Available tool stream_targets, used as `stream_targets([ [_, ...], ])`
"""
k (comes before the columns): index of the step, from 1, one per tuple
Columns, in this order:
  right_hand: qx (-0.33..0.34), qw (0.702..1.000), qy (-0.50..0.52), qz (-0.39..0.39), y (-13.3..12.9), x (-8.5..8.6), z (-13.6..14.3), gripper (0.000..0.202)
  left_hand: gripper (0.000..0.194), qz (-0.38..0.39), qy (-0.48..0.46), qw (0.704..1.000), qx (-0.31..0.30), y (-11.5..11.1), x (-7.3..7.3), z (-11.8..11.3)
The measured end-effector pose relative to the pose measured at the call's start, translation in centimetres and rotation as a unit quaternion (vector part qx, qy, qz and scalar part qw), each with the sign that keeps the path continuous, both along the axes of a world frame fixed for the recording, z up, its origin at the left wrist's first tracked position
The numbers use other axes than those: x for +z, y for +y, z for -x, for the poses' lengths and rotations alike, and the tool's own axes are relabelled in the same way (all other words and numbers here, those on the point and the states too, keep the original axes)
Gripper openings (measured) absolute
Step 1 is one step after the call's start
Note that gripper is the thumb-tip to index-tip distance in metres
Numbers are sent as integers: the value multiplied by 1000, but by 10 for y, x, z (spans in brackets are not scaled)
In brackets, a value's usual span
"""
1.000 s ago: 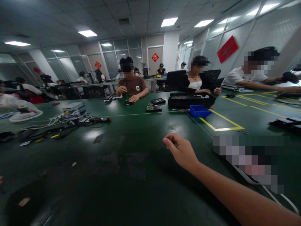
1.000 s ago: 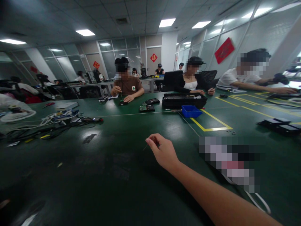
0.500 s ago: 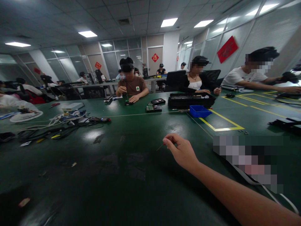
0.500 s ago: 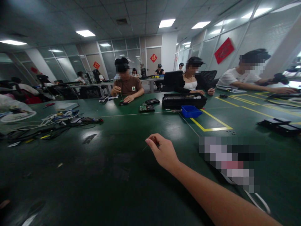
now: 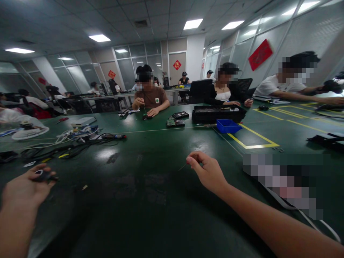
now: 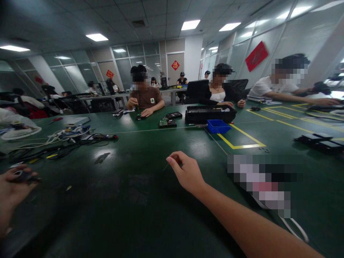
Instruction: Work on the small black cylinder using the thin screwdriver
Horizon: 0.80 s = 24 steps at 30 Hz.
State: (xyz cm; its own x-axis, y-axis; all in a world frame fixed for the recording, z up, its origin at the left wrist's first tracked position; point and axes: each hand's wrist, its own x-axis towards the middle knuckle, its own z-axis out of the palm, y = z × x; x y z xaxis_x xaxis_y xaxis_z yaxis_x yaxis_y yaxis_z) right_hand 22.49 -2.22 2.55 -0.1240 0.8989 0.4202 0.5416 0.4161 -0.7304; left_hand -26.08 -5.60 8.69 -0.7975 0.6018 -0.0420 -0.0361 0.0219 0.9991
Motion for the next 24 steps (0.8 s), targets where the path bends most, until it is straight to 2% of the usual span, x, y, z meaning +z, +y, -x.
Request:
stream_targets([
  [2,-3,1000,0,-9,0,1,0,23,19,-38,-102,994,-18,14,-5,-21],
  [5,-3,1000,2,-17,-1,1,-1,22,20,-68,-179,972,-135,33,-5,-69],
  [8,4,1000,14,-9,-1,-1,-2,23,25,-72,-204,941,-260,48,-4,-124],
  [13,5,998,70,4,0,-6,-4,24,24,-42,-192,902,-384,62,-12,-207],
  [16,0,996,91,1,-1,-4,-5,23,21,-36,-139,886,-442,60,-24,-246],
  [19,-4,997,73,-4,-2,-2,-6,23,22,-63,-22,864,-499,55,-41,-271],
  [22,-8,996,84,-17,-3,0,-6,25,34,-36,143,824,-547,49,-57,-277],
  [24,-8,992,122,-30,-4,-1,-7,25,47,-1,227,800,-555,48,-66,-273],
])
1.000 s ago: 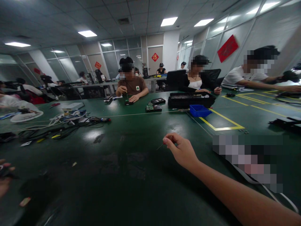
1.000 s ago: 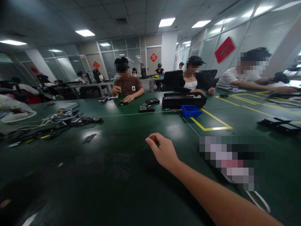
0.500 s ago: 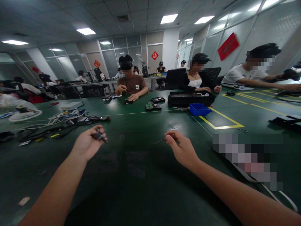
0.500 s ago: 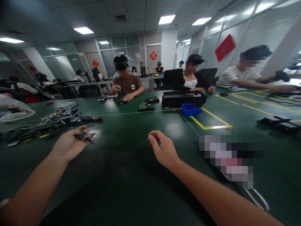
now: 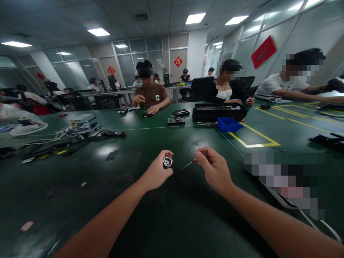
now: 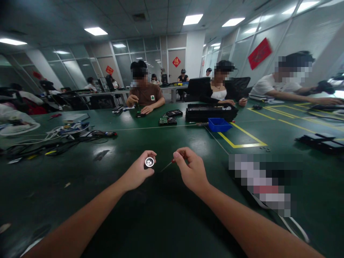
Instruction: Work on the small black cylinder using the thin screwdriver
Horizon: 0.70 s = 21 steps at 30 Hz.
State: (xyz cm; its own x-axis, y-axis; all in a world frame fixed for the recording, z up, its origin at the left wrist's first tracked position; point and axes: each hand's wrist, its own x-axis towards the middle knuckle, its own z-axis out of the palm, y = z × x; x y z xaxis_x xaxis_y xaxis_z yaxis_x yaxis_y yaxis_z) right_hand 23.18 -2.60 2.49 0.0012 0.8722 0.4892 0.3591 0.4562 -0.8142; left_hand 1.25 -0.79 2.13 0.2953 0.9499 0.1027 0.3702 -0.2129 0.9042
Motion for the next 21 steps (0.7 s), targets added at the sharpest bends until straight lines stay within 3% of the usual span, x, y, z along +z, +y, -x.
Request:
stream_targets([
  [5,40,997,58,7,0,-2,0,23,29,-32,68,997,8,5,-15,11],
  [12,54,998,7,25,2,-8,3,24,39,-89,61,994,-14,7,-21,9],
  [21,13,996,-82,10,-1,-1,2,24,38,-111,45,992,28,9,-22,12],
])
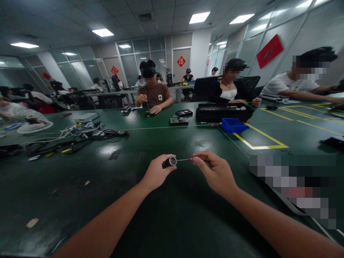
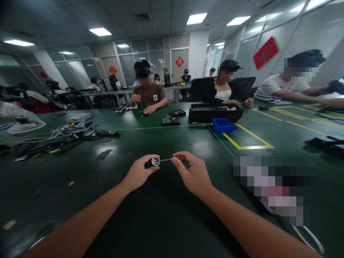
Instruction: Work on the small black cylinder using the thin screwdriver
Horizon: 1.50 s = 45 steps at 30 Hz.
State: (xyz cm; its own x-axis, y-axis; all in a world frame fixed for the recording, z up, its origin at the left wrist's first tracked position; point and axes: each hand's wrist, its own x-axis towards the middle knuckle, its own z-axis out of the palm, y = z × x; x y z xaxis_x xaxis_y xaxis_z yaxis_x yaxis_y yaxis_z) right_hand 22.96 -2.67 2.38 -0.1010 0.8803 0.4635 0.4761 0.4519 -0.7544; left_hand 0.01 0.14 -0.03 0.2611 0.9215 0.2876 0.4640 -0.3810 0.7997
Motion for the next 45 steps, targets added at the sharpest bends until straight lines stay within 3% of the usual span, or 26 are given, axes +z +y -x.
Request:
stream_targets([
  [8,-36,999,-8,-13,0,1,3,26,38,12,-15,999,32,2,-1,-1],
  [15,-66,997,-39,4,-1,3,2,33,38,-32,35,999,4,-1,2,0],
  [23,18,999,-40,20,-1,2,3,20,37,-52,86,995,-7,-1,2,1],
  [27,-6,997,-63,47,0,2,4,36,38,-46,100,994,-7,-1,1,1],
  [38,23,997,-55,50,-5,2,9,29,37,-40,107,993,-7,-1,2,0],
  [45,18,989,110,93,3,-5,8,25,38,-63,114,991,-2,-1,2,2],
])
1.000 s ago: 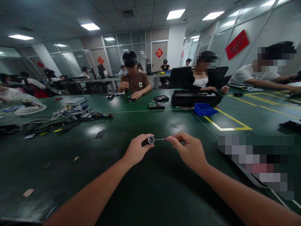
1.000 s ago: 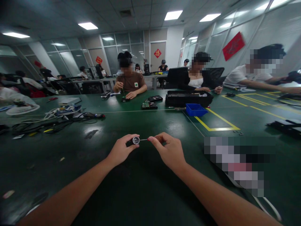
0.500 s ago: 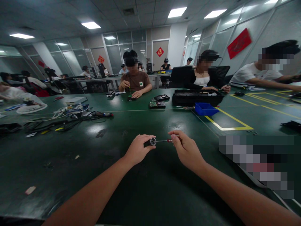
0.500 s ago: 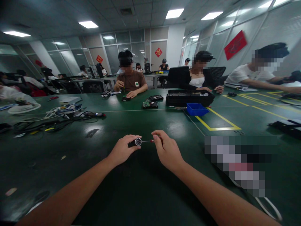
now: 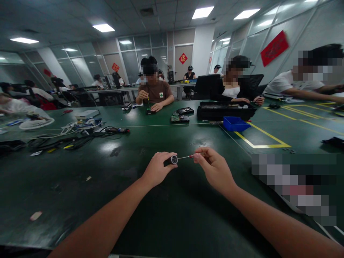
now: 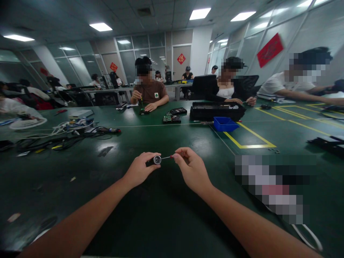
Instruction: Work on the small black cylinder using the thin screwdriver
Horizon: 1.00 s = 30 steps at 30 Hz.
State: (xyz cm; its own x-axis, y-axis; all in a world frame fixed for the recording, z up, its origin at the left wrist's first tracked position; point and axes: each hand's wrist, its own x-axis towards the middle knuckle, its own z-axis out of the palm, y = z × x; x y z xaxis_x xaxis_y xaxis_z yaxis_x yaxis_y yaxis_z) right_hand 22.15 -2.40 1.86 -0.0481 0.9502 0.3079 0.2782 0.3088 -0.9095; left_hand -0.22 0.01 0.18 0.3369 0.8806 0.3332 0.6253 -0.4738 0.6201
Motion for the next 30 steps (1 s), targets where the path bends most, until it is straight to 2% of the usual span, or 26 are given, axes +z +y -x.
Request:
stream_targets([
  [3,6,989,143,46,8,-3,-1,29,36,-34,11,999,-25,-1,3,1],
  [5,37,964,237,116,12,-5,-1,30,34,-56,31,997,-41,-2,5,1],
  [7,52,949,276,146,15,-6,-2,29,33,-58,49,996,-42,-2,6,1],
  [8,48,951,273,138,16,-7,-3,29,34,-53,52,997,-38,-2,6,1],
  [12,6,979,200,46,14,-10,-4,28,38,-32,47,998,-23,-1,5,1],
  [17,0,996,83,-23,6,-6,-2,26,39,-24,43,999,-16,-1,3,1],
  [26,-41,991,-111,-57,-3,7,-5,29,40,-14,47,999,3,-1,2,-1],
  [30,1,983,-153,-105,-5,9,-7,20,39,-10,43,999,4,-1,2,0],
])
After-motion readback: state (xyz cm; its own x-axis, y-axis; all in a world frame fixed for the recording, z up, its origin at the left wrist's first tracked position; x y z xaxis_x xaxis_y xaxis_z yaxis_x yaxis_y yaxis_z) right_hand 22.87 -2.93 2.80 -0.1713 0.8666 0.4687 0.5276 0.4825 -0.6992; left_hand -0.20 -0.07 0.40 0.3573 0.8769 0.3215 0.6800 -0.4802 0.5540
